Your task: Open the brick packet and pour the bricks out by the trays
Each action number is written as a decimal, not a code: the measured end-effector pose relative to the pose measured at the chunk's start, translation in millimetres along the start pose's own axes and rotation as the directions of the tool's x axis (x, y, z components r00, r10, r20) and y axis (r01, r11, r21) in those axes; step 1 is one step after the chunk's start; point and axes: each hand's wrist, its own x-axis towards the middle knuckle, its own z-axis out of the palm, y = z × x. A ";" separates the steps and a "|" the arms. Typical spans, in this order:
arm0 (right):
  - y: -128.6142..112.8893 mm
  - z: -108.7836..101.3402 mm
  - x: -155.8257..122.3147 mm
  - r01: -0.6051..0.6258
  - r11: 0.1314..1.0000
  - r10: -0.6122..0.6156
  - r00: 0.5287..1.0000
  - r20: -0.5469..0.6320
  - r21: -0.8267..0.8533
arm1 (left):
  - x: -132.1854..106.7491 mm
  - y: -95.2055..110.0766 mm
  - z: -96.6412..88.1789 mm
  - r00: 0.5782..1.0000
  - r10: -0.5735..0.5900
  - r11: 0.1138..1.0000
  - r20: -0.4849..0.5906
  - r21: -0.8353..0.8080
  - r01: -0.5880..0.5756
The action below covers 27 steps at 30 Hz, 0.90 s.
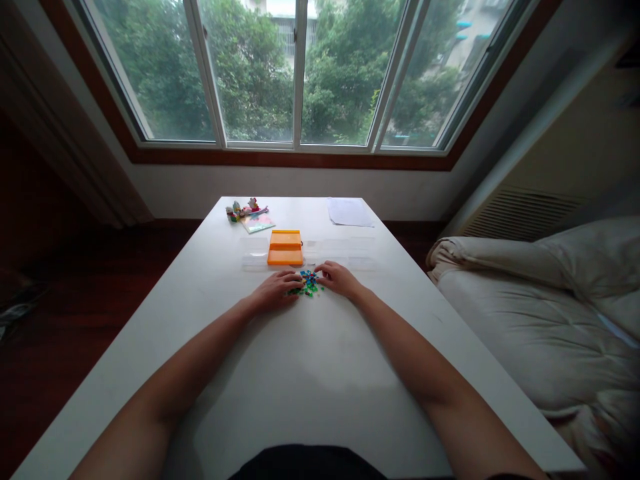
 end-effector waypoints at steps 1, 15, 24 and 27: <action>0.8 0.4 -0.5 -0.011 1.000 0.010 1.000 -0.013 -0.005 | -0.2 -1.6 -0.3 1.000 -0.009 1.000 -0.017 -0.015 0.009; -11.2 14.6 0.1 -0.102 0.992 0.089 0.985 -0.147 -0.080 | 5.3 6.8 -4.9 0.993 -0.081 0.996 -0.088 0.019 0.083; -4.6 15.0 1.7 -0.138 0.989 0.145 0.955 -0.258 0.042 | 22.3 56.1 23.4 0.989 0.076 0.990 0.128 0.107 -0.090; -4.3 14.5 1.4 -0.153 0.986 0.165 0.947 -0.274 0.063 | 22.3 55.6 24.9 0.991 0.072 0.990 0.112 0.115 -0.085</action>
